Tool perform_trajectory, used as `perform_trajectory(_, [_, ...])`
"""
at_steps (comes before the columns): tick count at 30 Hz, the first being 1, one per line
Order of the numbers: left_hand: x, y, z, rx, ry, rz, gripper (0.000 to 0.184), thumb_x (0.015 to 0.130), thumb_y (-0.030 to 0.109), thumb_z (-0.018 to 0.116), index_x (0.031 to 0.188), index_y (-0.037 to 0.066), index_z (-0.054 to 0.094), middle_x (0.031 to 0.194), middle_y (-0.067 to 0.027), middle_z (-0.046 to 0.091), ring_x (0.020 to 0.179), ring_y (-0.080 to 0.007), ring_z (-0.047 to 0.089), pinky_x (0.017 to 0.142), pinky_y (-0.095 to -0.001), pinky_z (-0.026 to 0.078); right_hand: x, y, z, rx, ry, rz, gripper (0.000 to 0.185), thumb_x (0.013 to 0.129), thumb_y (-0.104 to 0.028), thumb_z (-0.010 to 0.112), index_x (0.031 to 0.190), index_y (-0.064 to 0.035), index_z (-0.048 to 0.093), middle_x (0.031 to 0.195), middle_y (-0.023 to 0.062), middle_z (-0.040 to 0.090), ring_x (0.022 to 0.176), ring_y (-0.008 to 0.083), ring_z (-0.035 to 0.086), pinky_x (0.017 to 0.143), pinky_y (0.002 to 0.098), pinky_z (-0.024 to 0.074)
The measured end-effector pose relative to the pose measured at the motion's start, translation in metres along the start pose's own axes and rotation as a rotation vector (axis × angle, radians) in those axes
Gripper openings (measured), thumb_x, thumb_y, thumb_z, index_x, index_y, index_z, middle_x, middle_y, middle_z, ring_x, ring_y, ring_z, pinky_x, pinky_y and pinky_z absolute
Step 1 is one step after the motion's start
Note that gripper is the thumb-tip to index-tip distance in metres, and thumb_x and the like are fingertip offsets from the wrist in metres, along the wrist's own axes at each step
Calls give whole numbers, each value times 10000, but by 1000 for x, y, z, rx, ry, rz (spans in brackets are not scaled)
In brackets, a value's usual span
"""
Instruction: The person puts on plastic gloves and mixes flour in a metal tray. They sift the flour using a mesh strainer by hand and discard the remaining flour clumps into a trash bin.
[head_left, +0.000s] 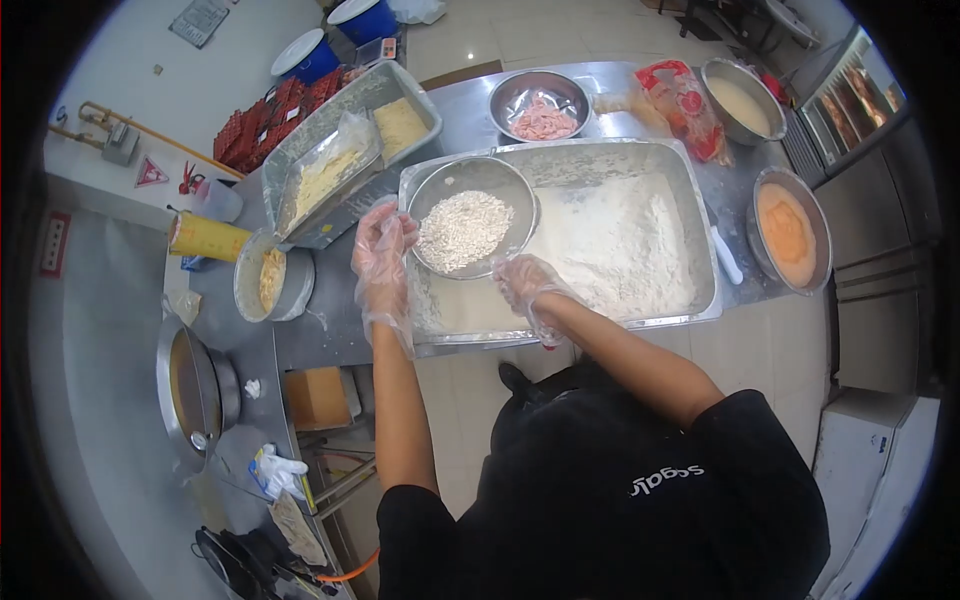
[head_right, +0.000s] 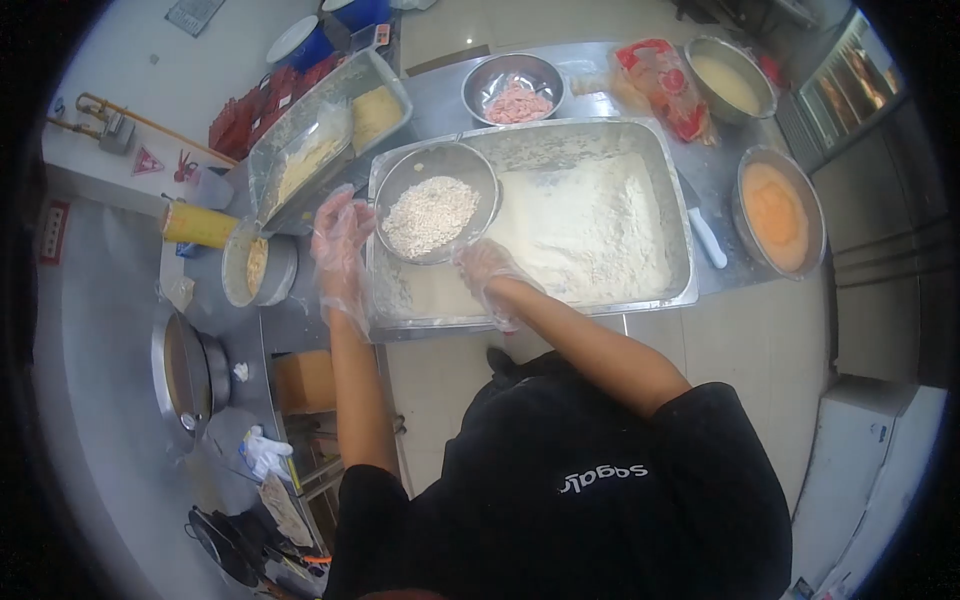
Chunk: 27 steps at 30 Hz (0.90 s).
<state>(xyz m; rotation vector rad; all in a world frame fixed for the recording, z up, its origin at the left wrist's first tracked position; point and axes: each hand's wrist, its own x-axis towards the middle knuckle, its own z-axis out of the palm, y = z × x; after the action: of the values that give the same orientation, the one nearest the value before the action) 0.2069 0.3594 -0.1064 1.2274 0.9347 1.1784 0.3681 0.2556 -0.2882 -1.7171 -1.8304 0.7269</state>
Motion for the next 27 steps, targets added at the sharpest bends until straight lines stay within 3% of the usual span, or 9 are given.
perform_trajectory(3, [0,-2,8,38,-18,7,314,892,196,623,1154,36,557,983,-89,597,886,-186,611,797,-288,518,2,-49,-36,847,77,550,284,932,-357,508,822,-104,572,593,-1,491,454,115,438,393,284,336])
perform_trajectory(5, [-2,0,19,64,-33,4,311,897,194,614,1157,33,555,986,-86,599,890,-183,608,795,-288,515,3,-55,-40,809,53,705,292,933,-359,502,839,-92,574,612,17,515,481,119,472,417,295,372])
perform_trajectory(12, [-26,-12,104,192,-296,-21,252,922,193,548,1134,63,586,1004,-75,609,839,-133,602,771,-274,500,-39,7,-128,-64,5,191,437,921,-444,447,942,-49,632,1018,174,616,940,354,587,858,471,439])
perform_trajectory(14, [-34,-36,134,408,-534,-171,324,933,236,506,1209,68,539,1076,-136,610,892,-218,627,830,-328,491,-43,83,-160,-197,64,104,362,897,-372,481,925,-46,637,975,188,633,901,352,605,799,465,465])
perform_trajectory(17, [-52,-108,176,956,-1147,-246,507,938,401,415,1311,58,432,1201,-251,548,1047,-387,574,938,-405,423,-50,85,-245,-293,205,385,379,863,-361,513,909,-8,644,902,258,631,869,403,621,757,490,481])
perform_trajectory(19, [-73,-133,206,1085,-1325,-460,605,931,486,388,1343,44,387,1250,-253,512,1113,-379,530,935,-420,420,-39,114,-250,-376,61,414,433,840,-421,543,943,-15,651,940,247,637,910,388,622,800,473,481])
perform_trajectory(21, [-87,-195,213,1038,-1329,-512,684,913,523,430,1363,13,353,1267,-197,508,1123,-268,523,866,-422,471,-39,139,-235,-528,-77,391,492,813,-487,566,979,-33,660,989,228,642,952,370,620,846,458,474])
perform_trajectory(24, [-102,-137,241,536,-868,-1099,751,905,601,375,1359,4,363,1359,-185,436,1236,-326,418,985,-426,392,-44,146,-214,-688,-247,344,575,772,-578,581,1038,-76,667,1076,193,640,1010,345,611,910,444,452])
perform_trajectory(27, [-110,-100,255,264,-999,-955,792,887,677,287,1350,42,390,1364,-161,433,1243,-328,408,1033,-440,331,-51,130,-221,-508,-347,432,620,763,-614,574,1106,-103,648,1150,179,620,1052,338,596,944,433,435])
